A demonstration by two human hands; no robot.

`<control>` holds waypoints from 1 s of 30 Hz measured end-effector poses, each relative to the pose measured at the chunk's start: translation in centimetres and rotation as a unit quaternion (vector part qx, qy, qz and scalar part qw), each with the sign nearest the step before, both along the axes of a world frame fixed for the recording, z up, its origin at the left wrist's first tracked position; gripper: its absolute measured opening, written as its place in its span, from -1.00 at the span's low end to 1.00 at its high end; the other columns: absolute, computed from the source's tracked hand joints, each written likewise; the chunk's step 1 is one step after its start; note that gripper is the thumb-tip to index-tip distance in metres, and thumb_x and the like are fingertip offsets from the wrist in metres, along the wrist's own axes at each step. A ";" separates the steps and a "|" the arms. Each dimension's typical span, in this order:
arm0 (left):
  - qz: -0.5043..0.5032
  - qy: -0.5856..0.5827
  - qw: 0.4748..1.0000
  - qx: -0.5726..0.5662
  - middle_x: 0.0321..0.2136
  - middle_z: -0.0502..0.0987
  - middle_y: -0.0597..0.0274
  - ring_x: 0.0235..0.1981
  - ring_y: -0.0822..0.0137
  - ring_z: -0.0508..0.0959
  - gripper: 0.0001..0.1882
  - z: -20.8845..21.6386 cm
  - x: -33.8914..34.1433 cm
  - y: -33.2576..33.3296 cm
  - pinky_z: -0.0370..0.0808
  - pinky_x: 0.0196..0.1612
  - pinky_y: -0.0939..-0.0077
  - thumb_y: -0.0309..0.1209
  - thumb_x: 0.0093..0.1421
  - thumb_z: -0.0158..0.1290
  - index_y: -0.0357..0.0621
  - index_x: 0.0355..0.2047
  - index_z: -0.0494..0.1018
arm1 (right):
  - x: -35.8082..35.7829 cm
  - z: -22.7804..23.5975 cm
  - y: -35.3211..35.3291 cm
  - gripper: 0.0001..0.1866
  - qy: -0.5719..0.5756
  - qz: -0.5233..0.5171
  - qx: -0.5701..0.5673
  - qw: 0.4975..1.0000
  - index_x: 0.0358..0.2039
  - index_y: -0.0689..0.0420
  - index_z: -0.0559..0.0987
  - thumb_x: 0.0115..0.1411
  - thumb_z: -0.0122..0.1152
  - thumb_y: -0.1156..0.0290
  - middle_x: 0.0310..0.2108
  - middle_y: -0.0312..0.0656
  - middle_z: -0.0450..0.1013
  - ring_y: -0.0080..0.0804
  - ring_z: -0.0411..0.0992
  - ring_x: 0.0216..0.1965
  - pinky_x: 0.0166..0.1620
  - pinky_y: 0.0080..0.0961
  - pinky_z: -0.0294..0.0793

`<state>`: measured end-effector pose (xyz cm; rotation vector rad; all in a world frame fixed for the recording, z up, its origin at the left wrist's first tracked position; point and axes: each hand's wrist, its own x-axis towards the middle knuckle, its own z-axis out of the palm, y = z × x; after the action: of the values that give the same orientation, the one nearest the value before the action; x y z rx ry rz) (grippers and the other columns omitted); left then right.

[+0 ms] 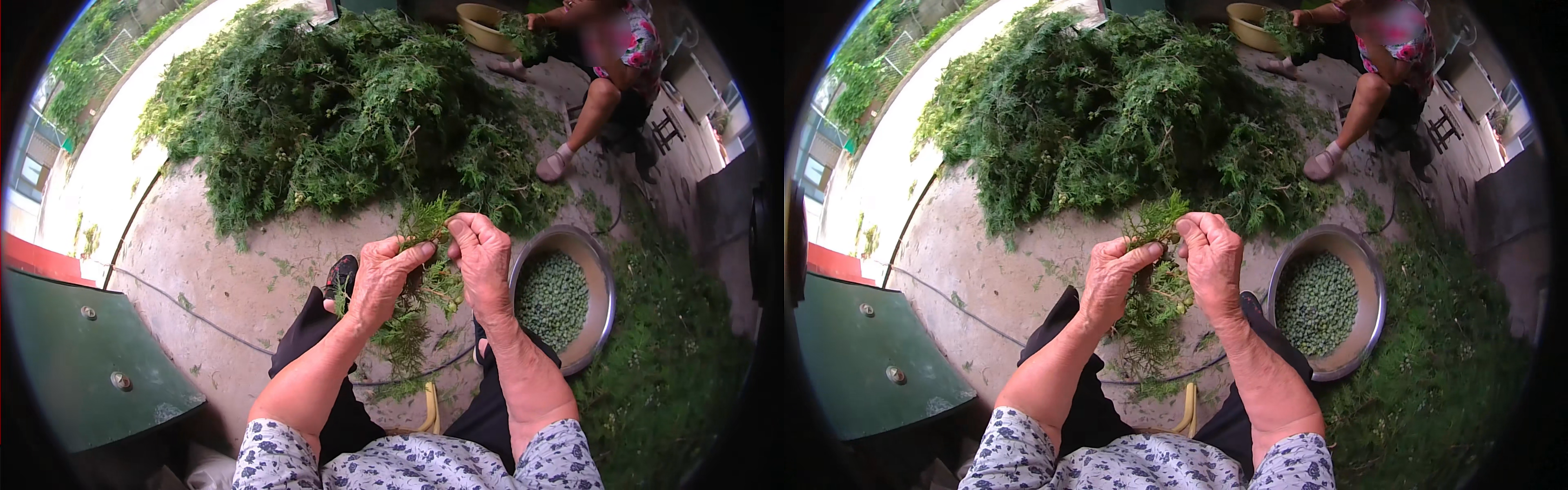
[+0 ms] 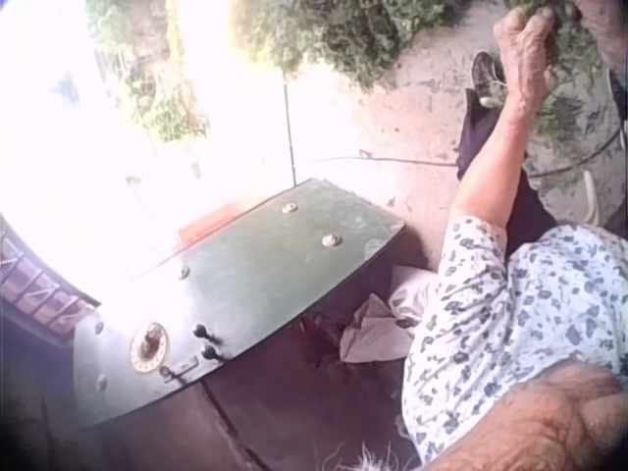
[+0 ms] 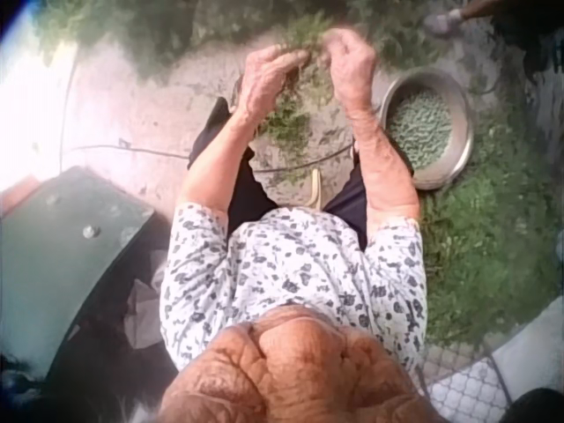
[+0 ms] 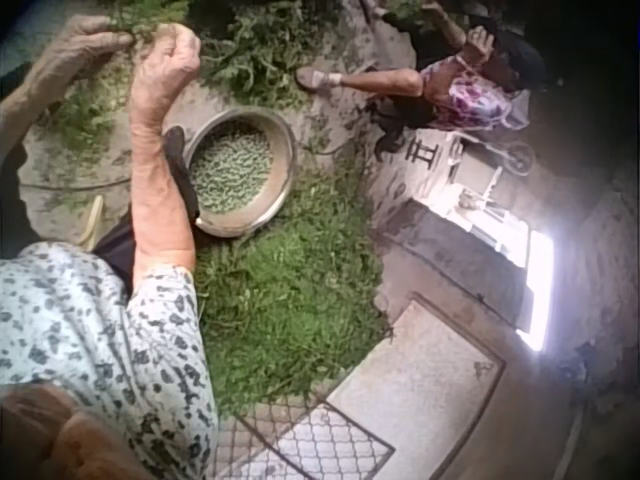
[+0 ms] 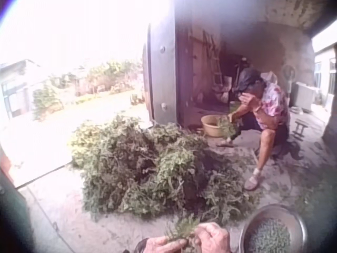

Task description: Picking small green buds from branches and collecting them in a bowl.

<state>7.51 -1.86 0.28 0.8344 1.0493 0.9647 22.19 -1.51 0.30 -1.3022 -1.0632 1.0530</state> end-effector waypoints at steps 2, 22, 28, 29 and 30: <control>0.024 0.005 1.000 0.010 -0.63 0.43 0.49 -0.63 0.68 0.29 -0.86 -0.6 -0.2 -0.1 0.22 -0.58 0.74 -0.39 0.06 0.13 -0.21 -0.44 0.52 | 1.5 -0.1 0.9 -0.83 0.217 -0.048 -0.030 0.975 -0.42 0.27 0.46 0.16 0.09 0.40 -0.47 -0.29 0.38 -0.65 0.32 -0.61 -0.58 -0.70 0.29; 0.012 -0.058 0.998 -0.016 -0.49 0.52 0.35 -0.51 0.57 0.47 -0.84 0.1 0.1 -0.1 0.44 -0.43 0.65 -0.50 0.04 0.11 -0.23 -0.33 0.51 | 0.0 0.8 0.2 -0.96 -0.131 -0.034 0.071 0.988 -0.49 0.23 0.53 0.01 0.21 0.56 -0.60 -0.34 0.42 -0.63 0.33 -0.62 -0.53 -0.71 0.32; 0.036 -0.071 0.996 -0.030 -0.56 0.47 0.45 -0.58 0.64 0.36 -0.86 0.3 -0.2 -0.5 0.30 -0.51 0.72 -0.45 0.04 0.13 -0.24 -0.38 0.53 | 1.5 0.5 1.2 -0.98 -0.059 -0.112 0.019 0.992 -0.46 0.21 0.47 0.08 0.12 0.55 -0.64 -0.33 0.38 -0.63 0.33 -0.66 -0.58 -0.69 0.30; 0.036 -0.067 0.997 -0.026 -0.55 0.48 0.44 -0.57 0.63 0.37 -0.85 0.4 -0.5 -0.6 0.32 -0.49 0.71 -0.45 0.04 0.13 -0.24 -0.37 0.52 | 2.7 0.6 1.7 -0.95 0.053 -0.093 -0.024 0.994 -0.40 0.22 0.45 0.09 0.10 0.56 -0.57 -0.30 0.40 -0.61 0.33 -0.64 -0.59 -0.70 0.28; 0.035 -0.068 0.997 -0.026 -0.55 0.48 0.44 -0.57 0.63 0.37 -0.85 0.3 -0.5 -0.5 0.32 -0.49 0.71 -0.45 0.04 0.13 -0.24 -0.37 0.52 | 3.0 0.5 1.8 -0.92 0.130 -0.054 -0.029 0.990 -0.36 0.21 0.44 0.09 0.08 0.57 -0.52 -0.28 0.40 -0.61 0.35 -0.61 -0.58 -0.71 0.28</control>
<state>7.01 -2.38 0.60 0.6835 0.9876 1.0356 25.16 0.30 0.79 -1.2152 -0.7630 1.1427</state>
